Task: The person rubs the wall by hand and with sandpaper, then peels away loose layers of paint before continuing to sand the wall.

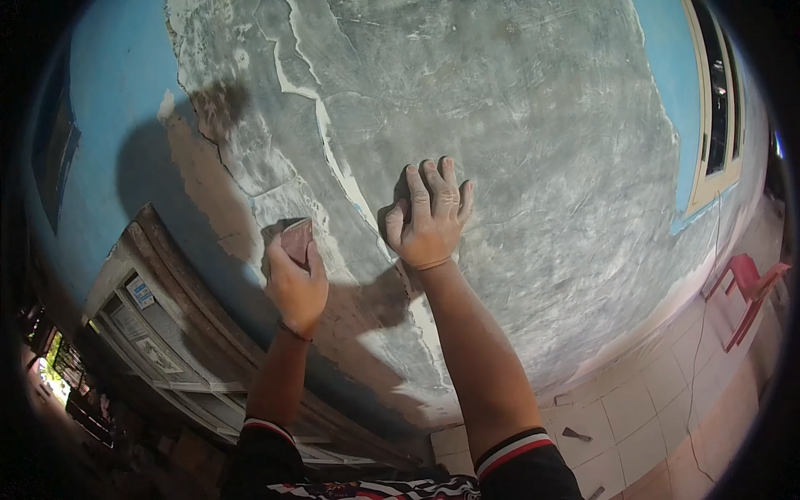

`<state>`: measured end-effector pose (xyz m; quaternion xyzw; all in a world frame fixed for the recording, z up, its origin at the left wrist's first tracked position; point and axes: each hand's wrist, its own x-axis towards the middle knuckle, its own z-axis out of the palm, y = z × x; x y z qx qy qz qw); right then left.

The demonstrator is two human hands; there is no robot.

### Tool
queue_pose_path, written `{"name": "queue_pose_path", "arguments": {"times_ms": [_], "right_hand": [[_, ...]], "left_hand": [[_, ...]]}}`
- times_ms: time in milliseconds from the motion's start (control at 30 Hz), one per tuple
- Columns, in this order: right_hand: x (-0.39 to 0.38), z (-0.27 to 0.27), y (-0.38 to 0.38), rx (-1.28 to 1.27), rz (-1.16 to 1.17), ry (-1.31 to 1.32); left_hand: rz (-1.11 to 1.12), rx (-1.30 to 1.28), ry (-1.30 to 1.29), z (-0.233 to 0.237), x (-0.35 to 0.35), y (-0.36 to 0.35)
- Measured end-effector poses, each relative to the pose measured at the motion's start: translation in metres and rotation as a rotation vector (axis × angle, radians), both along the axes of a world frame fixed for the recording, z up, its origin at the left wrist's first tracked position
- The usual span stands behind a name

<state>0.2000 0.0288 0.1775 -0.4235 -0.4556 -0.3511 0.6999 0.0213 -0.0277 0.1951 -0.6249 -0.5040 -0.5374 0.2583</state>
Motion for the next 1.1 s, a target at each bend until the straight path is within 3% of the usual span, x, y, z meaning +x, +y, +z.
{"name": "queue_pose_path", "arguments": {"times_ms": [133,233,433,633,1100], "right_hand": [[0.001,0.000,-0.002,-0.005,-0.006,-0.010],[0.001,0.001,-0.001,0.001,0.003,0.007],[0.000,0.001,-0.001,0.007,0.007,0.024],[0.000,0.000,0.000,0.008,-0.013,0.033],[0.001,-0.001,0.008,0.054,-0.089,0.022]], "left_hand": [[0.068,-0.202,-0.001,0.024,0.013,-0.012],[0.108,-0.119,0.128,0.029,0.004,-0.005],[-0.071,-0.045,0.101,0.028,-0.005,0.003],[-0.176,-0.147,0.169,0.035,-0.012,0.003],[0.087,-0.128,0.393,0.051,-0.003,-0.011]]}}
